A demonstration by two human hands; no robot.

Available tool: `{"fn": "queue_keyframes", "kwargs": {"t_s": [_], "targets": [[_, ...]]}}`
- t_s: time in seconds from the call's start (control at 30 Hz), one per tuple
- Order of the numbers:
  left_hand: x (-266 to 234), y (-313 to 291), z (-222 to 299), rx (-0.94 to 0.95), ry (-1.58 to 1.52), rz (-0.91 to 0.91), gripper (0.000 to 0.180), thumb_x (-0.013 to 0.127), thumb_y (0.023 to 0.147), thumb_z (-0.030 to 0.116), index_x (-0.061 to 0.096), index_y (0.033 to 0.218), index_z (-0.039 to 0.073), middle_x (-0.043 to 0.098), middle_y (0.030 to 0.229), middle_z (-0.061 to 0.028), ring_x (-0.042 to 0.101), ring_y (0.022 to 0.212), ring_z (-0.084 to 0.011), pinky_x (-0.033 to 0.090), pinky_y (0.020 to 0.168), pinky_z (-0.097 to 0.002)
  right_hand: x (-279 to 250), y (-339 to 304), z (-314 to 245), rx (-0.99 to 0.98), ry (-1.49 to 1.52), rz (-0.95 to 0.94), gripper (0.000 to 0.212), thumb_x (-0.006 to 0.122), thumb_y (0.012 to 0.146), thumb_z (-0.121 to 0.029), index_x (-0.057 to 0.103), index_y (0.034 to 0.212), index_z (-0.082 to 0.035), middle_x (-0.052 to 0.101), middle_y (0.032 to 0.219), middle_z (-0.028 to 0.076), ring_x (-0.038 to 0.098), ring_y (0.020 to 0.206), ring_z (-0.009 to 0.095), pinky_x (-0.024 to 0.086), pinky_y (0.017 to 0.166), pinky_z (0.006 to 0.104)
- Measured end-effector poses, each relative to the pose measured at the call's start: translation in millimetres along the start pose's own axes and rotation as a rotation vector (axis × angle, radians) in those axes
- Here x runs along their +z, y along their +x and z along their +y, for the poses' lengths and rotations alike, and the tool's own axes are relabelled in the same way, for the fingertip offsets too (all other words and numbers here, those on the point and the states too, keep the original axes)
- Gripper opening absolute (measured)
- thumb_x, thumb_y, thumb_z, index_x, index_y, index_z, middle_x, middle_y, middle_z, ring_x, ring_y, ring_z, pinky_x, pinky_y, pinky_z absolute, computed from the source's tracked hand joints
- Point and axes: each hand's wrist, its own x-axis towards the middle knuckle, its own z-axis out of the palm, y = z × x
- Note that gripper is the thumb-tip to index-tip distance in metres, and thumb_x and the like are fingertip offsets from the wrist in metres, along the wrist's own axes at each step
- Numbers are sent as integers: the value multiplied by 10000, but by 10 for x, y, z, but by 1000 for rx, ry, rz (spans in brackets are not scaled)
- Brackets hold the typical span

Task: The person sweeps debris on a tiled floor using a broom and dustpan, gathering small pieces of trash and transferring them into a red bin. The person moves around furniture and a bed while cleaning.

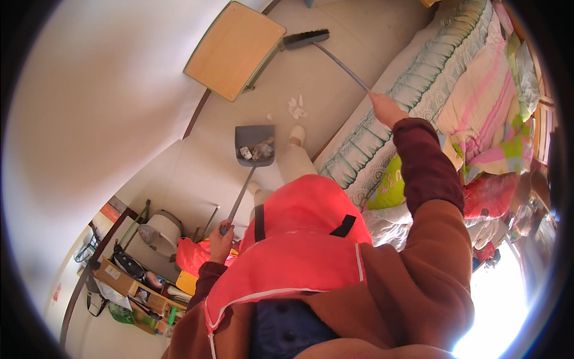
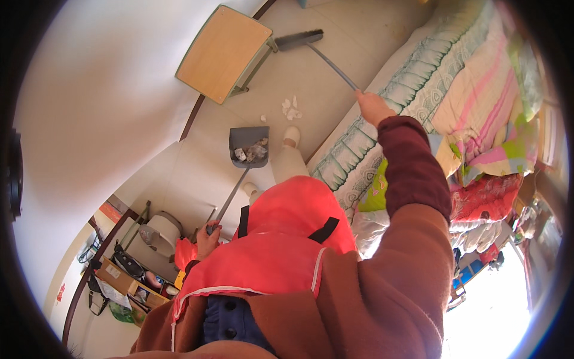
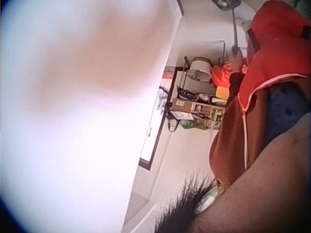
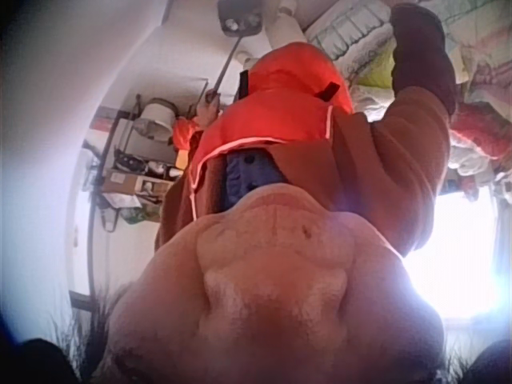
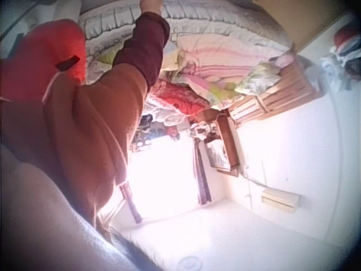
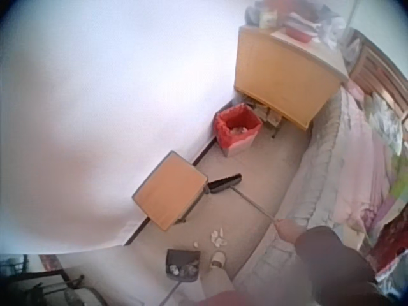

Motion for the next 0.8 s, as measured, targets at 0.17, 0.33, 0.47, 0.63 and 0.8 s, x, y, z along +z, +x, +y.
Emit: {"fn": "queue_keyframes", "kwargs": {"t_s": [0.17, 0.33, 0.47, 0.63, 0.8], "targets": [[-7, -28, 167, 7, 6, -37, 153, 608, 818, 82, 628, 957, 20, 525, 672, 29, 427, 528, -35, 349, 431, -223, -265, -694, 34, 66, -6, -133, 392, 446, 774, 12, 481, 1160, -48, 606, 833, 198, 593, 796, 372, 471, 689, 469], [-108, 69, -34, 89, -19, -17, 166, 608, 813, 76, 633, 970, 29, 523, 668, 41, 425, 546, -25, 348, 464, -203, -230, -1411, -22, 284, 223, 12, 415, 463, 778, -39, 481, 1193, -61, 614, 851, 242, 591, 831, 402, 465, 718, 484], [-310, 163, -150, 114, 78, -57, 179, 603, 810, 84, 634, 976, 27, 526, 662, 39, 439, 565, -33, 370, 499, -208, 131, -1198, 147, 365, 347, 212, 420, 469, 789, -105, 475, 1200, -18, 589, 963, 277, 559, 917, 437, 444, 807, 476], [-579, 258, -91, 213, 250, -108, 205, 590, 784, 102, 638, 976, 46, 543, 635, 6, 468, 561, -71, 404, 518, -250, 903, -325, -44, 596, 336, 176, 363, 463, 767, -95, 531, 1109, 6, 588, 985, 279, 556, 927, 440, 440, 818, 478], [-886, 566, -236, 313, 428, -185, 267, 586, 726, 105, 635, 986, 67, 551, 596, -95, 543, 528, -159, 436, 528, -301, 1519, -440, -1160, 573, 430, 153, 356, 454, 775, -72, 512, 1115, 16, 589, 943, 292, 564, 895, 445, 446, 792, 491]]}}
